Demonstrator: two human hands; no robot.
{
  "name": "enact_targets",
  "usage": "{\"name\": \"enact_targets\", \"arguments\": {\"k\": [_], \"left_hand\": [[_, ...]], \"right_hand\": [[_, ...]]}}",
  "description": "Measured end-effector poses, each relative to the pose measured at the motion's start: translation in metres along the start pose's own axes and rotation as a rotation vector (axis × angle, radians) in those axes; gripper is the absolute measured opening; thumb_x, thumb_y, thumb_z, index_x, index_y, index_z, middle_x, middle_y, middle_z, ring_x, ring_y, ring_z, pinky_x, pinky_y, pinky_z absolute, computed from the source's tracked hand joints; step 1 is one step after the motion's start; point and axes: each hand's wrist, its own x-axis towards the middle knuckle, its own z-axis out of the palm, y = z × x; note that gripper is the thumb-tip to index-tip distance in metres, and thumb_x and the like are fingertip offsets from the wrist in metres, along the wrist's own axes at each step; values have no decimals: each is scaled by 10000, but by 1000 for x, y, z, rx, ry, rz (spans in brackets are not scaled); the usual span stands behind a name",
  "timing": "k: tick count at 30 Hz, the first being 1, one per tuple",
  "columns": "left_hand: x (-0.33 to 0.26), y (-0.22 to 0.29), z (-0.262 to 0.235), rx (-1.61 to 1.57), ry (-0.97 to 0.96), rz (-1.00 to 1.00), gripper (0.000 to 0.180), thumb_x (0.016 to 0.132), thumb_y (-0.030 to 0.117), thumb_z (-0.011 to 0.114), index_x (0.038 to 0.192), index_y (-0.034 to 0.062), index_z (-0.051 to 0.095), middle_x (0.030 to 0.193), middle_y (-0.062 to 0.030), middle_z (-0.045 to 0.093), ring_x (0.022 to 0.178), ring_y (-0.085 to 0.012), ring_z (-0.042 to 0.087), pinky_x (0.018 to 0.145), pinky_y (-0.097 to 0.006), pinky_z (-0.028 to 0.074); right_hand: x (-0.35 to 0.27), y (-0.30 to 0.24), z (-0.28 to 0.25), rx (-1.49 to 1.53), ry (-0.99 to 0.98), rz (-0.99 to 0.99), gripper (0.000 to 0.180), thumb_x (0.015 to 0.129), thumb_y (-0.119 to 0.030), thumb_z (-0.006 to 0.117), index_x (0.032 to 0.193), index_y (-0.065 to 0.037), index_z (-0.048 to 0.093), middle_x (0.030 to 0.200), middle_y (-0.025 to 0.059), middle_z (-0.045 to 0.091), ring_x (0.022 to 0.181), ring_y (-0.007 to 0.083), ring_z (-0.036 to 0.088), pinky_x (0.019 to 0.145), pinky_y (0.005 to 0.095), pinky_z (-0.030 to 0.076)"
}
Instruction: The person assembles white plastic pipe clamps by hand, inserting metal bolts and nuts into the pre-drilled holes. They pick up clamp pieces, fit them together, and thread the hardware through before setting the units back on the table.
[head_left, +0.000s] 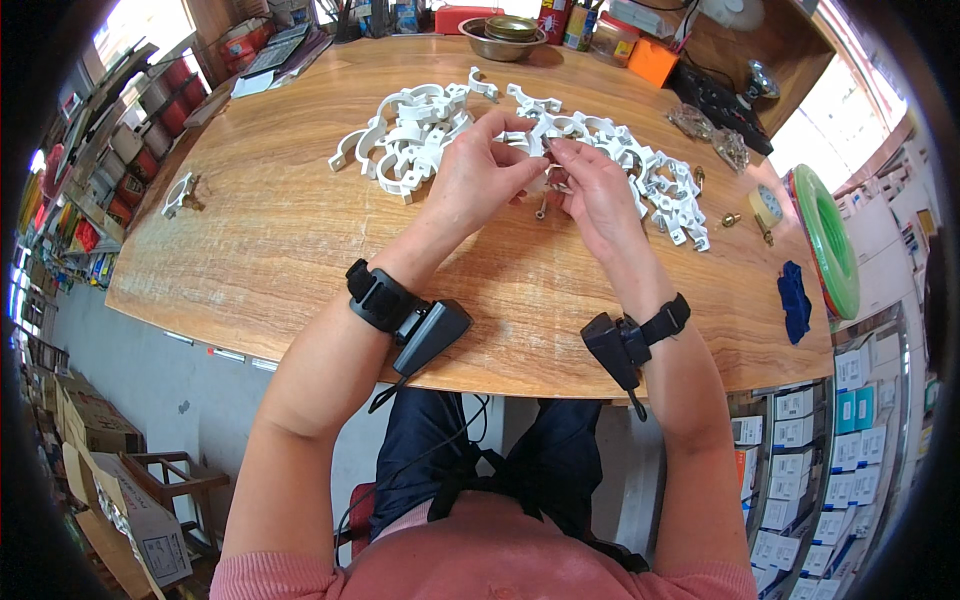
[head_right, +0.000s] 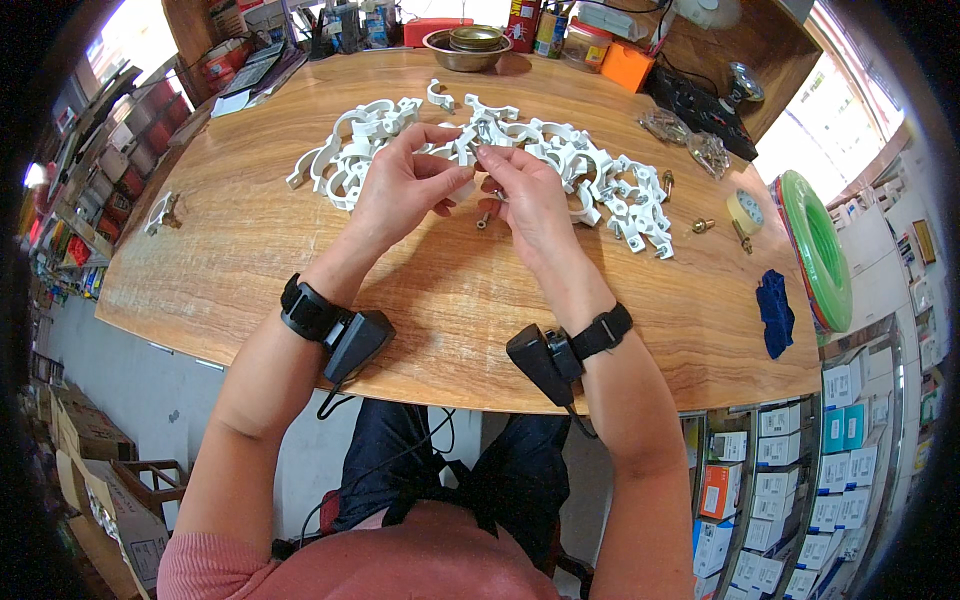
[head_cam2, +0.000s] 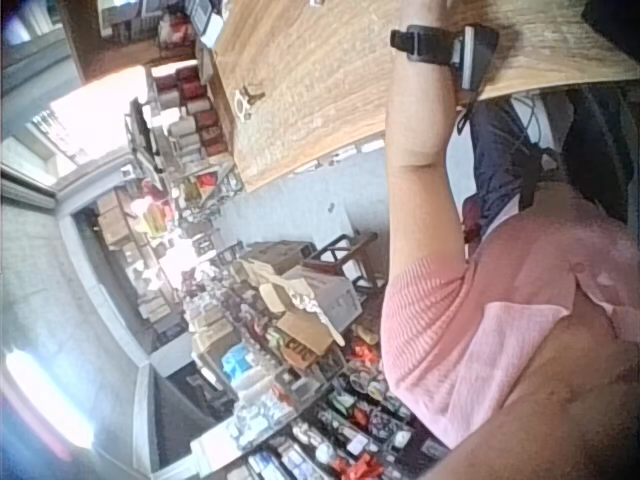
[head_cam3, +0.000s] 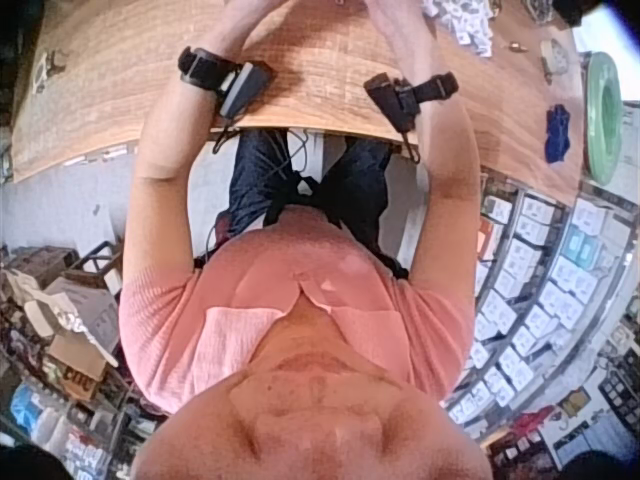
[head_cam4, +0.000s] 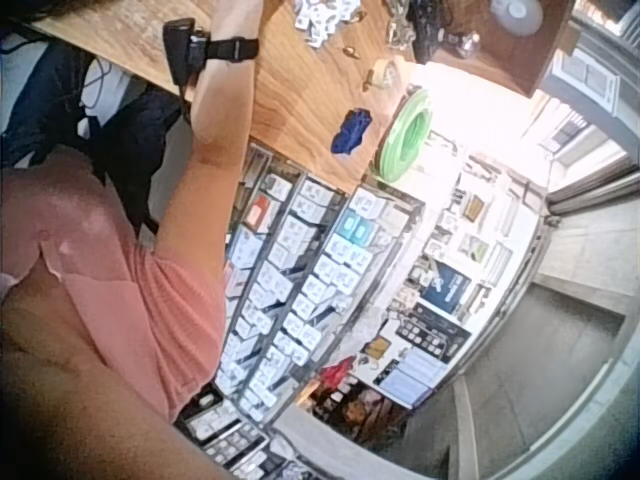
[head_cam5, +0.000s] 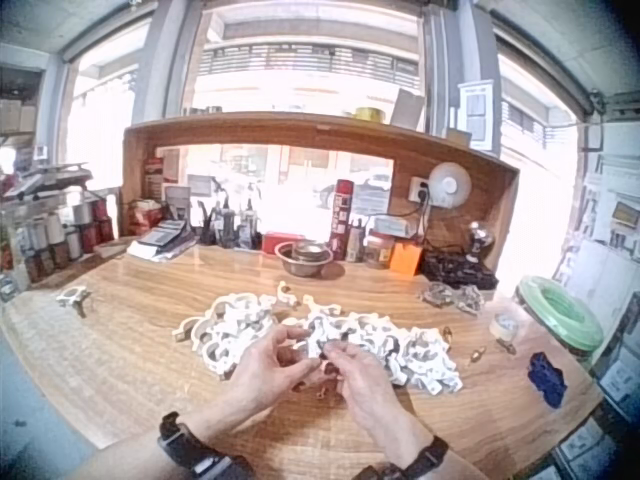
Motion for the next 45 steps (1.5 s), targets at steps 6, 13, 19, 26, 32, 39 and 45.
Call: {"name": "enact_targets", "arguments": {"k": [6, 13, 19, 26, 32, 39, 45], "left_hand": [[0, -1, 0, -2, 1, -2, 361, 774, 90, 615, 1086, -4, 461, 757, -103, 637, 654, -104, 592, 483, -216, 479], [1, 0, 0, 0, -5, -9, 357, 773, 88, 615, 1082, -6, 462, 758, -102, 638, 645, -100, 589, 480, -214, 476], [0, -1, 0, 3, 0, -15, 360, 771, 94, 620, 1081, -1, 463, 755, -98, 637, 638, -98, 586, 473, -211, 468], [0, -3, 0, 21, 4, -4, 358, 769, 90, 620, 1080, 4, 467, 744, -95, 633, 633, -97, 584, 477, -212, 470], [1, 2, -4, -120, 7, -115, 344, 774, 89, 602, 1084, 11, 474, 760, -96, 628, 662, -116, 599, 509, -219, 486], [7, -8, -7, -393, 77, -161, 340, 788, 146, 558, 1081, -7, 479, 811, -106, 615, 708, -141, 606, 550, -241, 489], [2, -1, -8, -491, -11, -210, 330, 809, 169, 503, 1076, -24, 478, 788, -112, 603, 594, -119, 535, 515, -218, 422]], "right_hand": [[1, -1, 1, 8, 5, -45, 209, 848, -263, 528, 896, -63, 561, 801, 10, 544, 696, 95, 470, 594, 249, 399], [2, 0, -4, 36, 18, 90, 285, 861, -327, 498, 898, -50, 555, 798, 9, 537, 675, 90, 464, 580, 253, 400], [1, 1, -1, 40, -18, 3, 195, 840, -224, 544, 896, -40, 577, 785, 17, 567, 687, 87, 491, 581, 233, 415], [2, -1, 2, -13, 49, -98, 154, 777, -80, 611, 902, -1, 567, 804, 43, 595, 698, 103, 553, 616, 228, 456], [12, -4, -11, -597, 71, -338, 143, 721, -63, 632, 849, -6, 599, 727, 64, 616, 653, 122, 580, 591, 237, 465], [12, 6, -21, -1298, -68, -290, 129, 687, -164, 635, 803, -108, 642, 744, 85, 625, 702, 238, 603, 634, 323, 476], [3, 2, -12, -1468, -105, -295, 130, 708, -203, 628, 818, -137, 652, 788, 74, 627, 767, 245, 598, 649, 347, 474]]}}
